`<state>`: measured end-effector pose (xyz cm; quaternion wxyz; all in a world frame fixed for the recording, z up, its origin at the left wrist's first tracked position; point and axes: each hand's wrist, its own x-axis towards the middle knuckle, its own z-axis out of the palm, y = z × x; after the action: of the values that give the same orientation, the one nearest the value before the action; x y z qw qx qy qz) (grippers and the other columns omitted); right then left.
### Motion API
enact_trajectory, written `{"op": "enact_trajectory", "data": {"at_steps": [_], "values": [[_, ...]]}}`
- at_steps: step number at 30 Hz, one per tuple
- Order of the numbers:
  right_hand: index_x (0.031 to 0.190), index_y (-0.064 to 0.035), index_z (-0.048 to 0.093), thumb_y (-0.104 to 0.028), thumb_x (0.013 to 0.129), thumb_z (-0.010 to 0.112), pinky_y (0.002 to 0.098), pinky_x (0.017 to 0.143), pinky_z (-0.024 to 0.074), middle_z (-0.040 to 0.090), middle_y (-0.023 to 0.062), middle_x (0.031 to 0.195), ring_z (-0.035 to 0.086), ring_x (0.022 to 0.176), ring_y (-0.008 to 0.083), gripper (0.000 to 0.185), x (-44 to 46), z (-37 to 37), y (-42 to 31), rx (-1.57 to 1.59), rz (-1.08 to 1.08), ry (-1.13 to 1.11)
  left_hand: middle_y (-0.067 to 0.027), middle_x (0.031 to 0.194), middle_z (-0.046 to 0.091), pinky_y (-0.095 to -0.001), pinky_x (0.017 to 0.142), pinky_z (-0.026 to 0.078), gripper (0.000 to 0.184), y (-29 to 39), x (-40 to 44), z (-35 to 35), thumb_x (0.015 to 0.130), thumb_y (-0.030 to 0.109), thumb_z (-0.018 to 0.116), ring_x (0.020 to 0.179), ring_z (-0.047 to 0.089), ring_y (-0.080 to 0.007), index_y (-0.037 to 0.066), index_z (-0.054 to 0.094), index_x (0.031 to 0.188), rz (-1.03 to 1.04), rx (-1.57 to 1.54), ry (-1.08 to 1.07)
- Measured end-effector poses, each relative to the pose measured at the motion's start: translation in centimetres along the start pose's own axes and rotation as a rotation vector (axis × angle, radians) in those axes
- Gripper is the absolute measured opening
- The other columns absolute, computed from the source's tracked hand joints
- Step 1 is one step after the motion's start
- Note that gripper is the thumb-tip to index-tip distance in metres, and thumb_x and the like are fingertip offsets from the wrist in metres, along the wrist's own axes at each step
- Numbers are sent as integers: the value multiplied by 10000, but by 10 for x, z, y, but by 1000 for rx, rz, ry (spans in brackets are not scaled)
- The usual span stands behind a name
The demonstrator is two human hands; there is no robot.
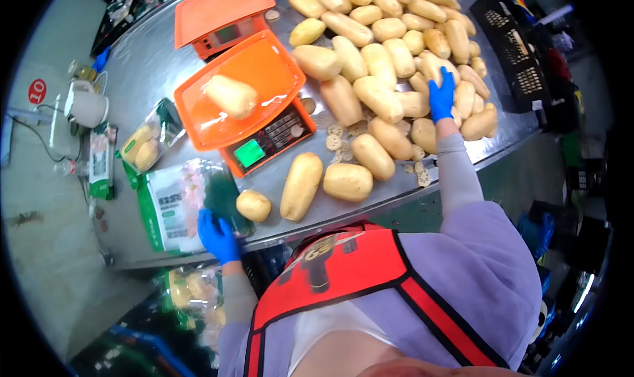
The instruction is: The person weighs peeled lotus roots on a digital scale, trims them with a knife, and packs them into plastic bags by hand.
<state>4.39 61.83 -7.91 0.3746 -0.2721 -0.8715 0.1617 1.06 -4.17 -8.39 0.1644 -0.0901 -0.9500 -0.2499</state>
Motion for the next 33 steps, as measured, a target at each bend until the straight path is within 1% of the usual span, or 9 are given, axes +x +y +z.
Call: {"op": "enact_trajectory", "data": {"at_steps": [3, 6, 8, 9, 11, 13, 17, 21, 33], "values": [[1286, -95, 408, -226, 754, 620, 427, 1004, 309, 382, 205, 1317, 366, 1200, 379, 587, -5, -7, 9, -238, -75, -54, -181, 1174, 531, -422, 969, 338, 393, 5, 2, -5, 751, 106, 588, 1113, 471, -338, 2, 530, 1126, -29, 44, -21], [1246, -110, 455, -242, 732, 637, 426, 982, 336, 396, 185, 1313, 390, 1182, 367, 561, 5, -24, -37, -449, -19, -116, -178, 1175, 532, -412, 958, 351, 385, 7, 1, -4, 755, 105, 587, 1103, 479, -334, 3, 535, 1122, -16, 51, 14], [1207, -112, 493, -218, 717, 655, 413, 971, 355, 427, 177, 1290, 420, 1162, 342, 527, 14, -24, -48, -566, -175, -134, -177, 1174, 533, -412, 958, 351, 382, 7, 1, -3, 757, 106, 587, 1105, 479, -333, 3, 536, 1122, -20, 62, 22], [1207, -112, 493, -218, 717, 655, 413, 971, 355, 427, 177, 1290, 420, 1162, 342, 527, 17, -19, -50, -566, -179, -135, -177, 1173, 534, -412, 959, 350, 380, 8, 1, -3, 759, 106, 587, 1107, 479, -332, 3, 537, 1121, -16, 70, 24], [1186, -104, 510, -187, 701, 670, 400, 968, 365, 458, 167, 1262, 442, 1145, 327, 517, 26, -3, -54, -214, -329, -189, -177, 1171, 535, -413, 962, 349, 377, 11, 2, -5, 760, 103, 586, 1110, 477, -333, 3, 537, 1121, -33, 73, 10], [1244, -109, 452, -169, 689, 671, 398, 975, 362, 454, 171, 1265, 434, 1163, 328, 600, 32, 16, -54, -144, -297, -323, -177, 1169, 537, -414, 964, 348, 375, 12, 3, -7, 762, 99, 586, 1114, 475, -334, 4, 537, 1121, -47, 69, -4], [1346, -153, 323, -223, 715, 633, 417, 1004, 332, 349, 216, 1345, 403, 1188, 367, 707, 41, 36, -63, -388, -143, -539, -192, 1172, 529, -417, 958, 358, 343, 3, 0, -1, 766, 70, 579, 1104, 480, -343, -11, 538, 1097, -5, 18, 24], [1361, -173, 298, -217, 698, 680, 409, 1002, 341, 322, 229, 1358, 384, 1204, 375, 766, 49, 42, -68, -329, -27, -574, -193, 1194, 515, -412, 963, 355, 351, 9, 1, -4, 765, 50, 573, 1111, 477, -342, -14, 530, 1107, -31, 14, 3], [1336, -185, 339, -237, 723, 660, 429, 982, 348, 314, 243, 1345, 396, 1178, 391, 694, 49, 47, -56, -262, -49, -538, -183, 1207, 509, -407, 964, 350, 376, 15, 3, -7, 770, 66, 568, 1121, 468, -330, -11, 524, 1136, -89, 69, -34]]}}
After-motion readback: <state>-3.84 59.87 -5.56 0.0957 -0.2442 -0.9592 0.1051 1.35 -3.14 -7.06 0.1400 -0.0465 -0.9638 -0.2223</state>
